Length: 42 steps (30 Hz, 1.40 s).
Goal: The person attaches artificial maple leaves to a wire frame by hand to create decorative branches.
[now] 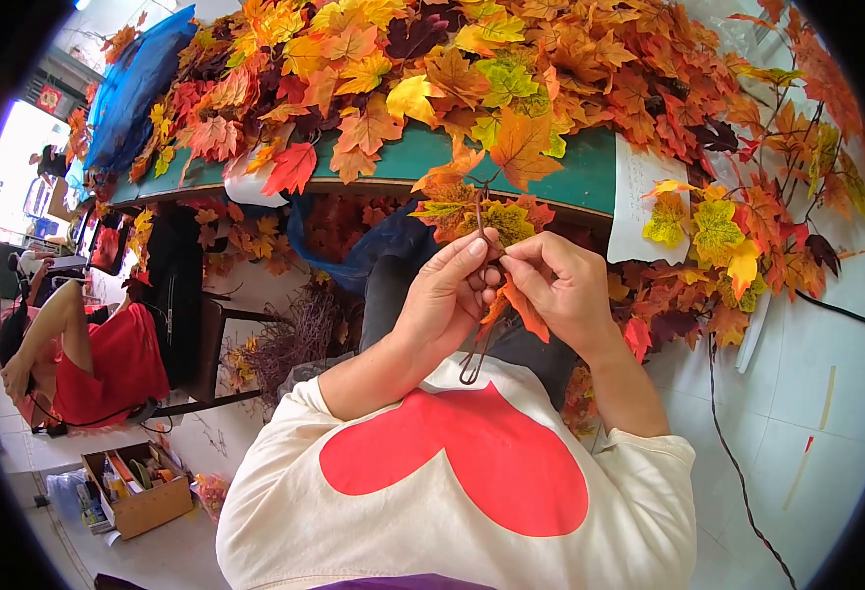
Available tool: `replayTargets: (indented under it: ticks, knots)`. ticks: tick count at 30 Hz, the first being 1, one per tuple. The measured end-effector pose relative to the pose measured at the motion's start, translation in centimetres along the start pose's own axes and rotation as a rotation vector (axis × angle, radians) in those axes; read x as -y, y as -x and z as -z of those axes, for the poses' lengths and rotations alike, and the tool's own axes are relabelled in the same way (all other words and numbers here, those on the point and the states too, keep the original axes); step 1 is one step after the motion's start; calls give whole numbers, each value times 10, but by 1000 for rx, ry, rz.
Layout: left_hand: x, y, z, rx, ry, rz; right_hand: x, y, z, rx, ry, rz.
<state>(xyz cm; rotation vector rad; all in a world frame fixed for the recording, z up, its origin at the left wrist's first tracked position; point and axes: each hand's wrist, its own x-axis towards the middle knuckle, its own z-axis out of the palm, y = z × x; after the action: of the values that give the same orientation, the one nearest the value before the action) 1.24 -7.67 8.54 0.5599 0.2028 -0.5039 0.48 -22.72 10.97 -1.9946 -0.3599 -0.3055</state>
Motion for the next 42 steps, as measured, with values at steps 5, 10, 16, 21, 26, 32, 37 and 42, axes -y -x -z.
replayTargets:
  ticks: [5,10,16,21,26,32,37,42]
  knots:
    - [1,0,0,11,-9,-12,-2,1,-1,-2,5,13]
    - [4,-1,2,18,-28,-34,-1,2,-2,-15,2,6]
    - [8,0,2,3,-76,-98,-1,5,-3,-45,47,51]
    - [9,1,2,0,-67,-99,0,6,-3,-41,48,38]
    - [9,-2,1,17,-94,-114,-3,6,-3,-50,47,38]
    - [15,-8,5,6,-161,-207,1,5,-10,-101,65,15]
    - [24,-7,8,-18,-169,-203,-2,9,-16,-151,-44,-69]
    - [19,2,13,47,-228,-142,-17,5,-15,-69,-227,-217]
